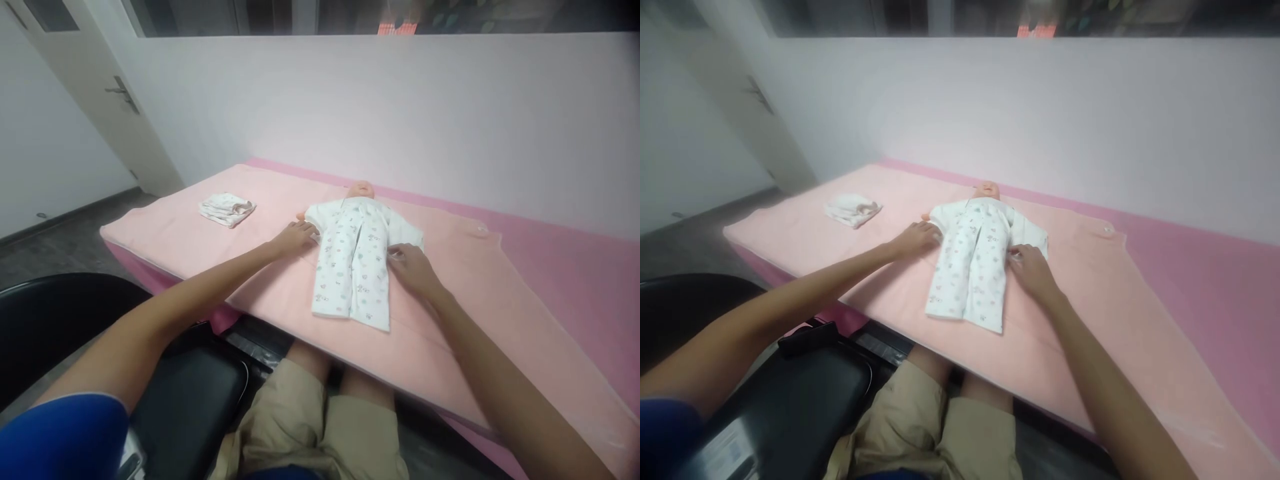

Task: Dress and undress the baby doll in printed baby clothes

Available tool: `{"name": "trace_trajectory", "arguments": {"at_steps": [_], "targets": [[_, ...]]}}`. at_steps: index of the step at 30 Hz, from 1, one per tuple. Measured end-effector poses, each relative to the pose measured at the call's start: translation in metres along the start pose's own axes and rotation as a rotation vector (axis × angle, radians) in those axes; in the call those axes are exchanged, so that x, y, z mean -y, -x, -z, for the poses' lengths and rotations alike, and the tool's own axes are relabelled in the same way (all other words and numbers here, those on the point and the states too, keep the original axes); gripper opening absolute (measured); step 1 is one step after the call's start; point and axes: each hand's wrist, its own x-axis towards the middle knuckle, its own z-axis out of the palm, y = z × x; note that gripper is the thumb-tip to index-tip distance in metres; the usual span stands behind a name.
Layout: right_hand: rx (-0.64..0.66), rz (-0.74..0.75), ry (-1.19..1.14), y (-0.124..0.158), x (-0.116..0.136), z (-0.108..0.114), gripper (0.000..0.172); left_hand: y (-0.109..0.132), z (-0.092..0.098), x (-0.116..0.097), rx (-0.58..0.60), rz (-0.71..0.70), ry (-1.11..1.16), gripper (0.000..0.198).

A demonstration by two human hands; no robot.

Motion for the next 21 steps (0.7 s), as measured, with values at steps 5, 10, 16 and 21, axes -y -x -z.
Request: {"name": "trace_trajectory", "arguments": {"at_steps": [5,10,16,21], "targets": [[-0.063,0.045,0.031,0.000,-0.018,-0.024,0.026,-0.020,-0.014,0.003,0.029,-0.128,-0.194,0.033],[-0.015,0.130,0.045,0.003,-0.014,-0.012,0.023,-0.022,-0.014,0.009,0.003,-0.230,-0.260,0.034],[0.153,0.117,-0.038,0.013,-0.007,0.013,0.025,-0.002,-0.001,0.020,0.033,-0.278,-0.284,0.035],[0.161,0.052,-0.063,0.015,0.001,0.018,0.027,0.010,0.006,0.021,0.064,-0.216,-0.144,0.032]]}}
